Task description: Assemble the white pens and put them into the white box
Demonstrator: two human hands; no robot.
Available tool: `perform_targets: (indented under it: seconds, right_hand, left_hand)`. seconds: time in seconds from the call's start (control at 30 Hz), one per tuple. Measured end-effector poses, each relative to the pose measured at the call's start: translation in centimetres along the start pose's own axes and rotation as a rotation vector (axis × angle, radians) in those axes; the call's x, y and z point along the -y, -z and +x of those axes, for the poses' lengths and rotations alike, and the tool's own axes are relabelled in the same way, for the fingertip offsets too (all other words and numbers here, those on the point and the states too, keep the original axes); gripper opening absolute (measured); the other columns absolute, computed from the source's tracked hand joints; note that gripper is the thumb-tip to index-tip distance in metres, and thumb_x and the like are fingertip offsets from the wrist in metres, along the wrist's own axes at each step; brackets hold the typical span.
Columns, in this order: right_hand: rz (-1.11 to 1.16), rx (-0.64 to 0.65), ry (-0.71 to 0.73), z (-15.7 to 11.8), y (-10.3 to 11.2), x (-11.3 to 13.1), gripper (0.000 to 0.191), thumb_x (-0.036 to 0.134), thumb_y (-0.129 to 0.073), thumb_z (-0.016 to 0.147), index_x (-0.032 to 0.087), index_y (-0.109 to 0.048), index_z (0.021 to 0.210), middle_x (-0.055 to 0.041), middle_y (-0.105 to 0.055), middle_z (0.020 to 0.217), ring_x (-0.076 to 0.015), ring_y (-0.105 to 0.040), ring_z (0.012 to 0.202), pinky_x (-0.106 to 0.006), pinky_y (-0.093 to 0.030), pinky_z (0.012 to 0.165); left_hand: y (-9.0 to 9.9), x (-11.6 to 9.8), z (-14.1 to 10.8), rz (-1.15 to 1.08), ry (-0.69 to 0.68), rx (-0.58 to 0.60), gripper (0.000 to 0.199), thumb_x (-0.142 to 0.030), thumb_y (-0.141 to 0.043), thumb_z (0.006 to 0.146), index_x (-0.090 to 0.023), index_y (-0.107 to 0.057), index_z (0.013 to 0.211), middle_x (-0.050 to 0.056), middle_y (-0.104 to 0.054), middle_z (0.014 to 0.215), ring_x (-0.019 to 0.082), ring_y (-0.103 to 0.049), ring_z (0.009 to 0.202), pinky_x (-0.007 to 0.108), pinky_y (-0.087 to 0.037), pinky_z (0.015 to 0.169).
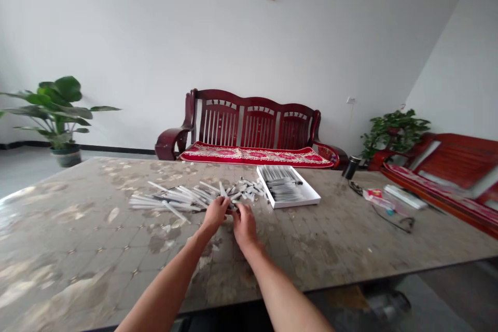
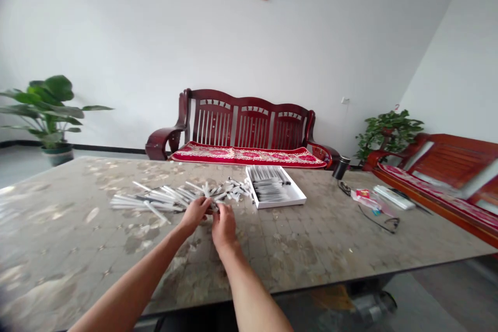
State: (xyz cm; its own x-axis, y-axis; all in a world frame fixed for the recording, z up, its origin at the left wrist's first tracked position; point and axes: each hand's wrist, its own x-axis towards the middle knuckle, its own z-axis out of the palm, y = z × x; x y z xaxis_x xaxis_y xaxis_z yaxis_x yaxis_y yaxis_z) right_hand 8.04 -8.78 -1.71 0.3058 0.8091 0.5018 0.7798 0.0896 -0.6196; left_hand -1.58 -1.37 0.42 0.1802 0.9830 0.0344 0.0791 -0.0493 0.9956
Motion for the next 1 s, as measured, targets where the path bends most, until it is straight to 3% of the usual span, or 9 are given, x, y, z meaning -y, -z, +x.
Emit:
perform_targets:
  seconds: [0.17,0.27,0.37,0.57,0.67,0.8,1.0]
  right_hand:
    - [-0.309,0.142,-0.049,-1.8,0.7,1.0,0.048,0.023,-0.051,0.090,0.019,-0.051,0.137,-0.0153,-0.050,0.142,-0.0296,-0.045,0.130,-0.046,-0.035,0.107]
    - [-0.400,0.286,-0.085,-2.3,0.7,1.8,0.050,0.032,-0.049,0.093,0.019,-0.046,0.142,-0.0151,-0.042,0.150,-0.0311,-0.034,0.139,-0.051,-0.025,0.113]
    - [-0.415,0.349,-0.096,-2.4,0.9,2.3,0.049,0.033,-0.045,0.095,0.018,-0.046,0.142,-0.0138,-0.040,0.152,-0.0294,-0.031,0.141,-0.049,-0.021,0.115]
    - [-0.410,0.308,-0.066,-2.1,1.4,2.9,0.040,0.028,-0.045,0.095,0.018,-0.056,0.133,-0.0133,-0.051,0.143,-0.0272,-0.041,0.133,-0.047,-0.030,0.110]
    - [-0.409,0.260,-0.055,-1.4,1.5,2.8,0.028,0.023,-0.052,0.090,0.020,-0.067,0.115,-0.0111,-0.064,0.123,-0.0269,-0.053,0.117,-0.043,-0.041,0.098]
    - [-0.423,0.229,-0.004,0.2,1.2,2.4,0.020,0.018,-0.054,0.087,0.021,-0.072,0.094,-0.0087,-0.070,0.102,-0.0247,-0.058,0.103,-0.037,-0.045,0.088]
    - [-0.503,0.216,-0.003,1.9,0.3,1.6,0.025,0.010,-0.047,0.089,0.017,-0.069,0.098,-0.0108,-0.071,0.101,-0.0247,-0.062,0.100,-0.035,-0.047,0.082]
  left_hand:
    - [1.1,0.2,-1.6,-0.225,0.022,-0.122,0.018,-0.034,-0.050,0.083,-0.018,-0.055,0.077,0.008,-0.072,0.083,0.017,-0.068,0.061,0.025,-0.050,0.051]
    - [1.6,1.0,-2.6,-0.312,0.021,-0.175,0.018,-0.035,-0.053,0.083,-0.019,-0.053,0.076,0.008,-0.072,0.082,0.017,-0.068,0.061,0.030,-0.056,0.059]
    - [1.7,1.5,-3.1,-0.436,0.023,-0.205,0.014,-0.031,-0.055,0.083,-0.018,-0.054,0.078,0.007,-0.072,0.080,0.018,-0.069,0.064,0.033,-0.058,0.063]
    - [1.5,1.0,-2.6,-0.449,0.105,-0.238,0.007,-0.023,-0.053,0.084,-0.019,-0.053,0.078,0.004,-0.071,0.074,0.018,-0.070,0.064,0.032,-0.059,0.064]
    - [1.1,0.5,-2.1,-0.425,0.182,-0.231,0.012,-0.020,-0.051,0.085,-0.020,-0.051,0.074,0.002,-0.068,0.067,0.017,-0.069,0.060,0.028,-0.057,0.059]
    - [0.6,0.2,-1.1,-0.432,0.208,-0.227,0.012,-0.018,-0.053,0.084,-0.019,-0.050,0.073,0.003,-0.069,0.065,0.017,-0.067,0.054,0.027,-0.053,0.051]
    - [0.7,0.4,0.1,-0.490,0.180,-0.225,0.013,-0.025,-0.053,0.087,-0.019,-0.051,0.076,0.005,-0.072,0.076,0.015,-0.068,0.057,0.023,-0.051,0.049]
